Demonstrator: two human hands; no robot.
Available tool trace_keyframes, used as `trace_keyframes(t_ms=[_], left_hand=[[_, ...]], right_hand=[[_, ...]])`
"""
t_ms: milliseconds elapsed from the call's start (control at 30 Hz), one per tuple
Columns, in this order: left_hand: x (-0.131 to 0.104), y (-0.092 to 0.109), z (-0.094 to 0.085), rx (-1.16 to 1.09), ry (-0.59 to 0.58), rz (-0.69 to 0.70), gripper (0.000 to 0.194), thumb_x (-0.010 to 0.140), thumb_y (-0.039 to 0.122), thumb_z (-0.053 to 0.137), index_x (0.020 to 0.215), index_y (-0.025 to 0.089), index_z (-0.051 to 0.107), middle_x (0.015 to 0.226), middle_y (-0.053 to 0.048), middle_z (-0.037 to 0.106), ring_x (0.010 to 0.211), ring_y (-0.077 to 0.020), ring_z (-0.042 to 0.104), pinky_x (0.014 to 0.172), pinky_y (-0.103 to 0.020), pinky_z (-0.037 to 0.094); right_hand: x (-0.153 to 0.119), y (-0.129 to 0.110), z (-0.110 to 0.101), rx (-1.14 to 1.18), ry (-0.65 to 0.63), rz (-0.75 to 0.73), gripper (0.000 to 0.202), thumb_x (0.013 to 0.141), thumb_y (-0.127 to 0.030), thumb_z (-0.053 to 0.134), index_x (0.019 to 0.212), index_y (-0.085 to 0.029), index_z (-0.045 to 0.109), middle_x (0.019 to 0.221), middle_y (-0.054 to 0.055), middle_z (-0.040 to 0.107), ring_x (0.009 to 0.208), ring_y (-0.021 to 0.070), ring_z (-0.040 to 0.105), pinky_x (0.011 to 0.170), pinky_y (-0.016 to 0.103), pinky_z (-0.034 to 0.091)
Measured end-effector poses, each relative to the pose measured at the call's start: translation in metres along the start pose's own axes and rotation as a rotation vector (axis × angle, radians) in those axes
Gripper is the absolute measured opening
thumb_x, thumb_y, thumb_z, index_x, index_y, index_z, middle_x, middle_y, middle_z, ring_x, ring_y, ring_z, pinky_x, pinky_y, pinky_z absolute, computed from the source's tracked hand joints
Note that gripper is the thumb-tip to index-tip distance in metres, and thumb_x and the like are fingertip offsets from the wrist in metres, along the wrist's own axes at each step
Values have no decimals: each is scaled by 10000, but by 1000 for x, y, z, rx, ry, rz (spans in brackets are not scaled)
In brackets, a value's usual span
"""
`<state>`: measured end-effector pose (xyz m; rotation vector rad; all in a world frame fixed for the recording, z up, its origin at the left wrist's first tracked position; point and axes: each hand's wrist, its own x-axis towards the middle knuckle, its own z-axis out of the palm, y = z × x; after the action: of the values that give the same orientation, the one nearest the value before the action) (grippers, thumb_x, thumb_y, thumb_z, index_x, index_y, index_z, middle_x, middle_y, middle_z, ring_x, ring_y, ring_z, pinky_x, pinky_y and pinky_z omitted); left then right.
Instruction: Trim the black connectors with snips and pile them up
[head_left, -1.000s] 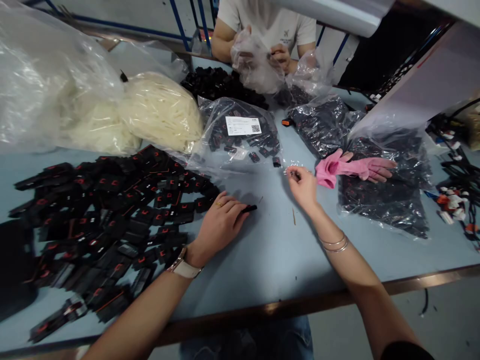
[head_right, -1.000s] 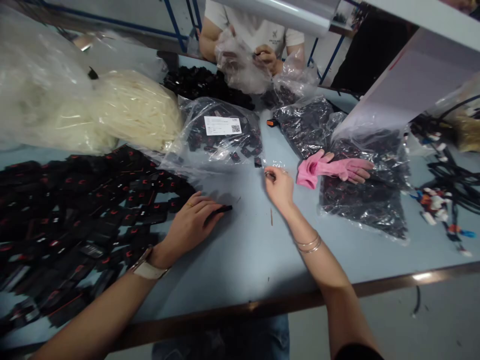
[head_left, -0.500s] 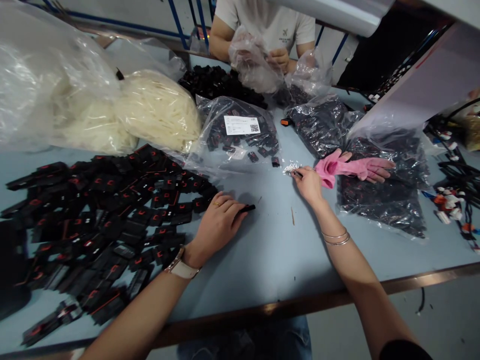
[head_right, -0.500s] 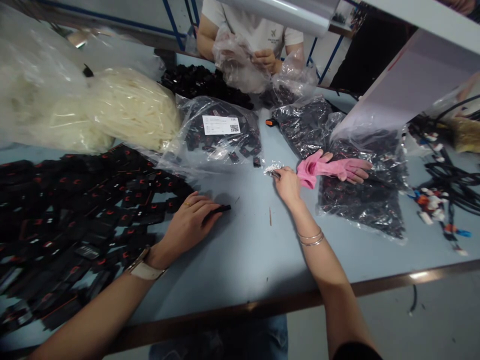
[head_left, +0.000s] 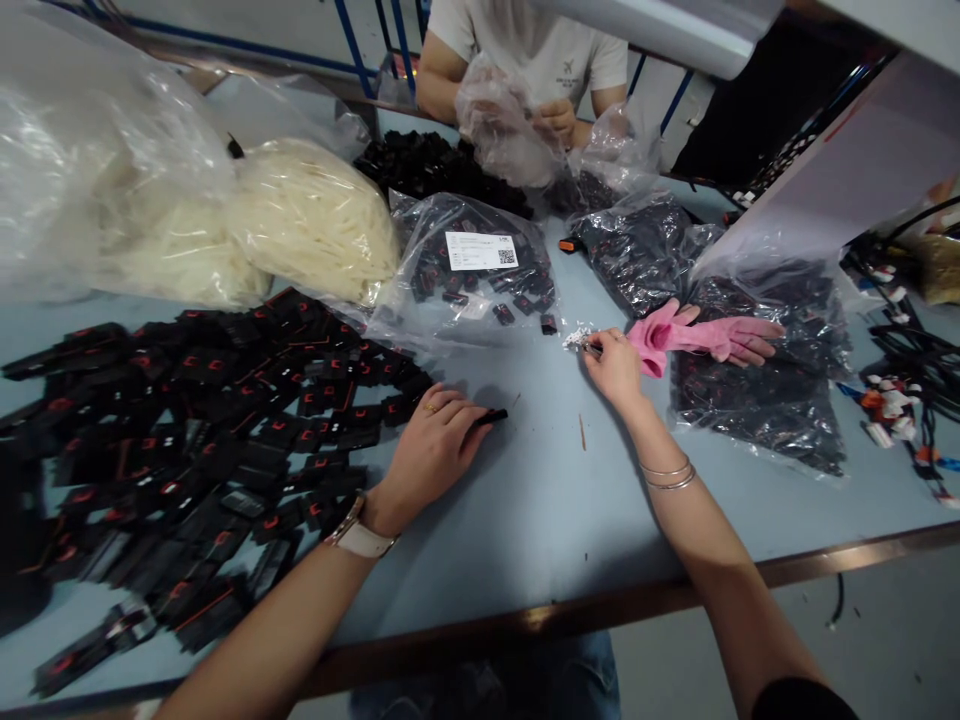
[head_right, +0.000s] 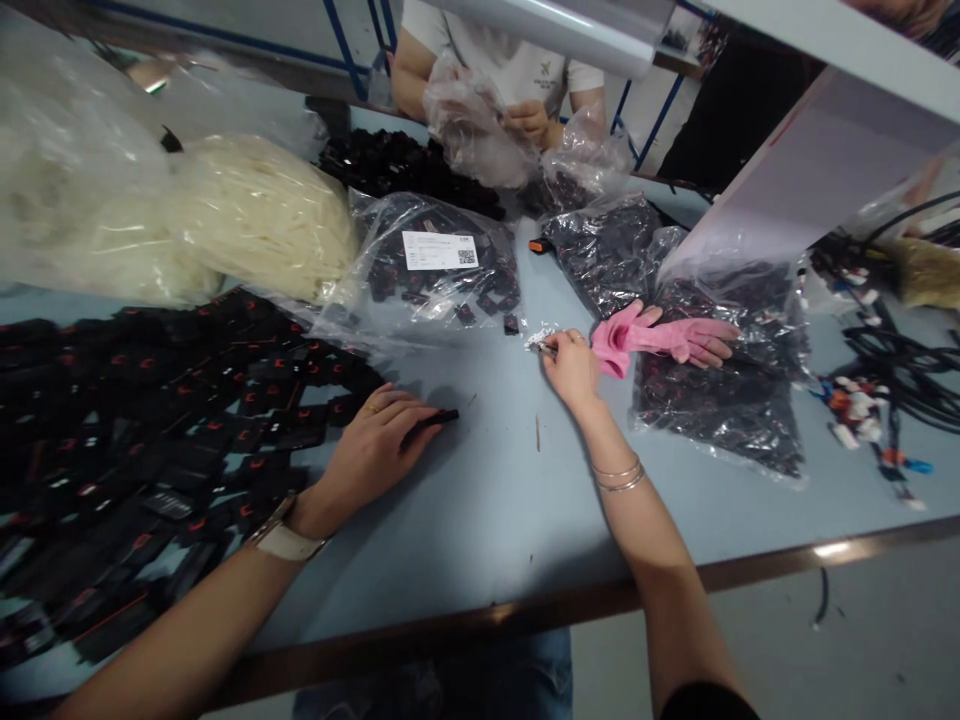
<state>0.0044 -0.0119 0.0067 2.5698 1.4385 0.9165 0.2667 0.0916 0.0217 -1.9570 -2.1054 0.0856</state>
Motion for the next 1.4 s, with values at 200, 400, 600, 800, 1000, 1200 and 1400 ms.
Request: trace_keyframes(t_ms=[200, 400, 600, 800, 1000, 1200, 1400], left_hand=[[0, 1, 0, -5, 13, 4, 141, 884, 232, 525, 913, 163, 645, 853, -66, 693, 884, -229, 578, 962, -464, 438], [1, 2, -1, -16, 5, -12, 147, 885, 243, 523, 919, 184, 653, 874, -61, 696, 889, -226, 584, 970, -467, 432], [1, 2, -1, -35, 0, -29, 149, 883, 243, 522, 923, 191, 656, 865, -58, 695, 884, -226, 585, 966, -475, 432], [1, 2, -2, -37, 1, -21, 148, 876, 238, 530, 917, 174, 657, 860, -67, 695, 879, -232, 584, 962, -481, 436], [0, 2, -1, -40, -8, -46, 159, 877, 245, 525, 922, 192, 668, 870, -67, 697, 896, -234, 590, 966, -484, 432], [0, 2, -1, -21, -11, -34, 151, 881, 240, 523, 924, 180, 654, 880, -66, 697, 901, -232, 590, 974, -484, 422], [1, 2, -1, -7, 5, -20, 137, 880, 236, 525, 909, 178, 645, 869, -61, 699, 887, -235, 588, 957, -489, 438]], right_hand=[[-3, -1, 1, -57, -46, -87, 269, 799, -125, 501, 991, -198, 676, 1011, 76, 629, 850, 210, 595, 658, 285, 419], [1, 4, 2, 33, -92, -127, 263, 819, -134, 513, 991, -203, 700, 993, 67, 664, 909, 213, 601, 710, 289, 442], [6, 10, -2, 173, -84, -116, 217, 857, -198, 537, 990, -171, 707, 968, 77, 701, 878, 198, 623, 779, 300, 457], [7, 11, -2, 148, -104, -122, 200, 851, -231, 570, 984, -185, 712, 1006, 78, 697, 930, 205, 621, 803, 307, 460], [1, 3, -2, 4, -108, -131, 269, 812, -121, 512, 989, -205, 697, 1013, 70, 674, 920, 217, 612, 727, 300, 457], [-2, -4, -4, -12, -118, -126, 264, 810, -139, 502, 982, -212, 688, 992, 63, 667, 879, 214, 611, 701, 297, 444], [-4, -9, 2, -79, -115, -123, 272, 845, -177, 495, 1035, -234, 681, 999, 61, 669, 842, 211, 616, 654, 291, 424]])
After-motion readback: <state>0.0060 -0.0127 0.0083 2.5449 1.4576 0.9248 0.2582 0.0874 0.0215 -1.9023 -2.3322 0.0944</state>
